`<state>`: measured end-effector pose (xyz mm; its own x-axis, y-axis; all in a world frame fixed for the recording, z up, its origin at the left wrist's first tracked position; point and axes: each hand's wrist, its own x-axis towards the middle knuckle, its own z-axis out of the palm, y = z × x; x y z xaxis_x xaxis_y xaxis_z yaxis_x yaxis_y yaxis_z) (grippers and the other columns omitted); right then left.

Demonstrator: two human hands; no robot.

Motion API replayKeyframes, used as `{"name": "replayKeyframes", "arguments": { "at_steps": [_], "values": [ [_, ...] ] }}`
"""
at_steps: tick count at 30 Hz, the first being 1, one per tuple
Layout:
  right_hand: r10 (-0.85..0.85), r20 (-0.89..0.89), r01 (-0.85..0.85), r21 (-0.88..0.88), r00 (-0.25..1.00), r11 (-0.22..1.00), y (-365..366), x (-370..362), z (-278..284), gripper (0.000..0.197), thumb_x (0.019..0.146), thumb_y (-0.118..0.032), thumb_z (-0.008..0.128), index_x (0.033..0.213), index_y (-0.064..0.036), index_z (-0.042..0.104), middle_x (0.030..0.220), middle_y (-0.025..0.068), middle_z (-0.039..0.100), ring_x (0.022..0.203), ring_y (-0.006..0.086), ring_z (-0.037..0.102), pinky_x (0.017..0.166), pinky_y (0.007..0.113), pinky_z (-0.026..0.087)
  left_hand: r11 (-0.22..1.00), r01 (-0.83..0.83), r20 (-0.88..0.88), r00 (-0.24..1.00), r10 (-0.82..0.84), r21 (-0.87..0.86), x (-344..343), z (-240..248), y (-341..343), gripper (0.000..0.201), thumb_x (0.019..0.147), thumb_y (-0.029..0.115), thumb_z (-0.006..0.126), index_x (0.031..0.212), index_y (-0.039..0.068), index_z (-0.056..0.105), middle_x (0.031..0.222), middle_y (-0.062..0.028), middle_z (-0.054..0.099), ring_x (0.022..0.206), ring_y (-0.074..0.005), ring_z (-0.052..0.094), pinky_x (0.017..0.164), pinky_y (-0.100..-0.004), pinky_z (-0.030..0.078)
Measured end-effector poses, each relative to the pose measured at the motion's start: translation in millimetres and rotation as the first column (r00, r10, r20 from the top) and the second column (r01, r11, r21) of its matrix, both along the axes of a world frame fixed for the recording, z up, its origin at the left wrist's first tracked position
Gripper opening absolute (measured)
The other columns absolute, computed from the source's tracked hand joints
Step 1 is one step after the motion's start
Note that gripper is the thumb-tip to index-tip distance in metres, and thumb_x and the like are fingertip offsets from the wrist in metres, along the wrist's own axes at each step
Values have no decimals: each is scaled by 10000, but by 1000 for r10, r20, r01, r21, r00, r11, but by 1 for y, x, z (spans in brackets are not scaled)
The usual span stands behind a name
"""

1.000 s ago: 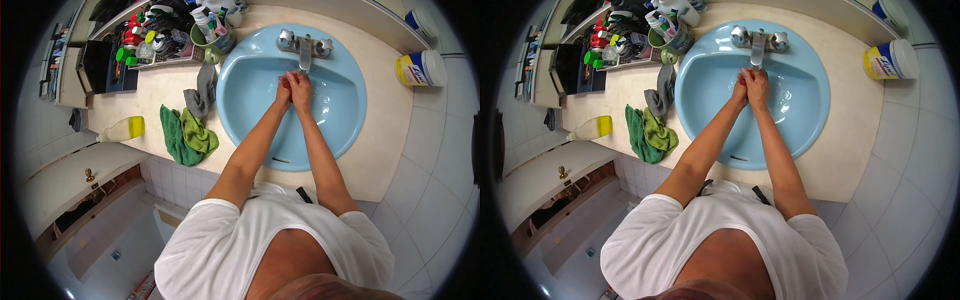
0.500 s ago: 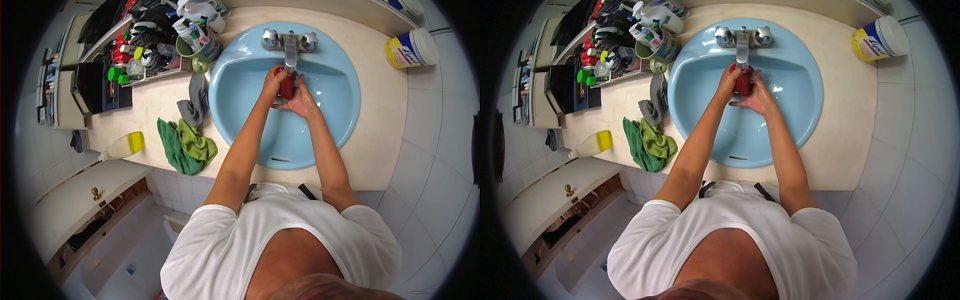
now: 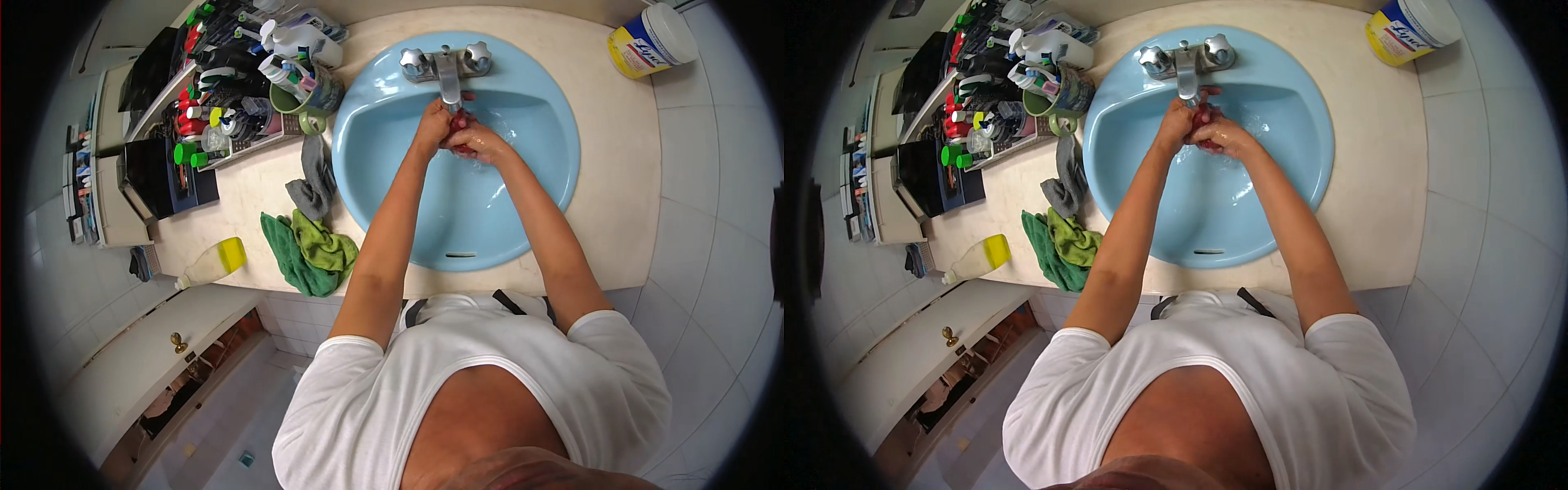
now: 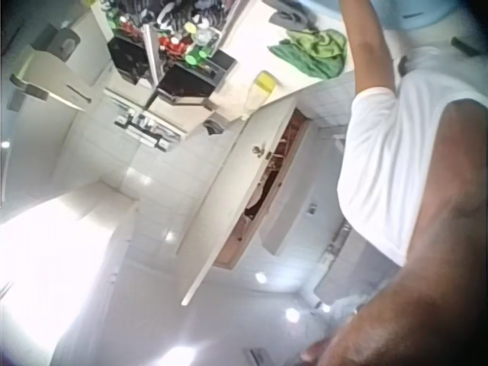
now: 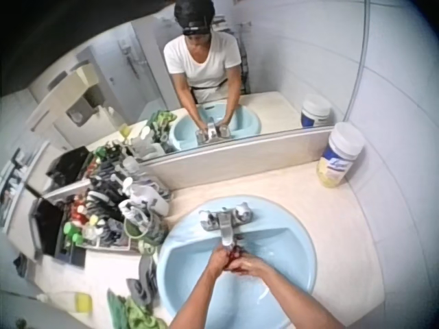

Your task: The person washes cloths in a bathroom sink by rinsing them under the faucet, pouring liquid soap onto them from a bottle, and lathering and scrubbing the cloths by hand.

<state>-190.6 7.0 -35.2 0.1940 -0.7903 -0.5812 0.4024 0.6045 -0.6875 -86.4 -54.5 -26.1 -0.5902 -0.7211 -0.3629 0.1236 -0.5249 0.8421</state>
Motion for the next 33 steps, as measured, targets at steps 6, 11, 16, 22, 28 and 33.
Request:
{"name": "replayKeyframes", "arguments": {
  "at_steps": [6,11,16,22,28,33],
  "values": [
    [147,-419,-185,-50,896,982,-2,5,-18,228,627,-118,703,758,-46,531,603,61,554,577,178,564,515,328,435,975,-187,96,975,198,-120,-11,-4,12,196,902,141,490,990,-4,587,562,10,412,523,-96,414,554,-268,432],
    [-296,-689,-58,-441,661,896,14,20,-59,237,705,-223,629,806,-16,574,631,141,596,602,270,596,600,397,478,956,-284,121,949,292,-74,-16,1,20,200,926,177,471,959,11,579,555,6,407,505,-97,416,518,-259,414],
    [216,-878,-464,-8,428,886,22,70,14,325,707,-353,663,831,-58,601,709,117,626,738,290,623,676,360,481,928,-234,340,881,329,-290,61,3,37,200,938,176,452,953,34,591,553,4,436,499,-88,442,509,-235,401],
    [206,-226,-260,-241,952,935,7,47,2,353,811,-263,639,1086,-55,563,933,63,609,792,168,600,692,286,494,782,-355,306,775,553,-512,141,86,29,235,938,259,488,951,67,624,574,-1,514,532,-76,497,511,-227,410],
    [-295,292,303,19,910,953,-26,5,-59,257,917,-214,495,1086,-27,546,888,96,619,753,192,610,660,280,518,462,-395,269,453,850,-794,258,156,-1,239,890,287,574,956,64,632,618,-16,568,530,-70,516,477,-218,404],
    [-246,504,237,84,828,968,-40,1,-85,249,916,-271,520,1014,-47,568,759,47,579,609,138,551,505,230,454,370,523,501,130,856,-768,288,118,2,468,724,357,715,1126,142,607,1099,-136,598,1023,-282,561,875,-447,423]
  ]
}}
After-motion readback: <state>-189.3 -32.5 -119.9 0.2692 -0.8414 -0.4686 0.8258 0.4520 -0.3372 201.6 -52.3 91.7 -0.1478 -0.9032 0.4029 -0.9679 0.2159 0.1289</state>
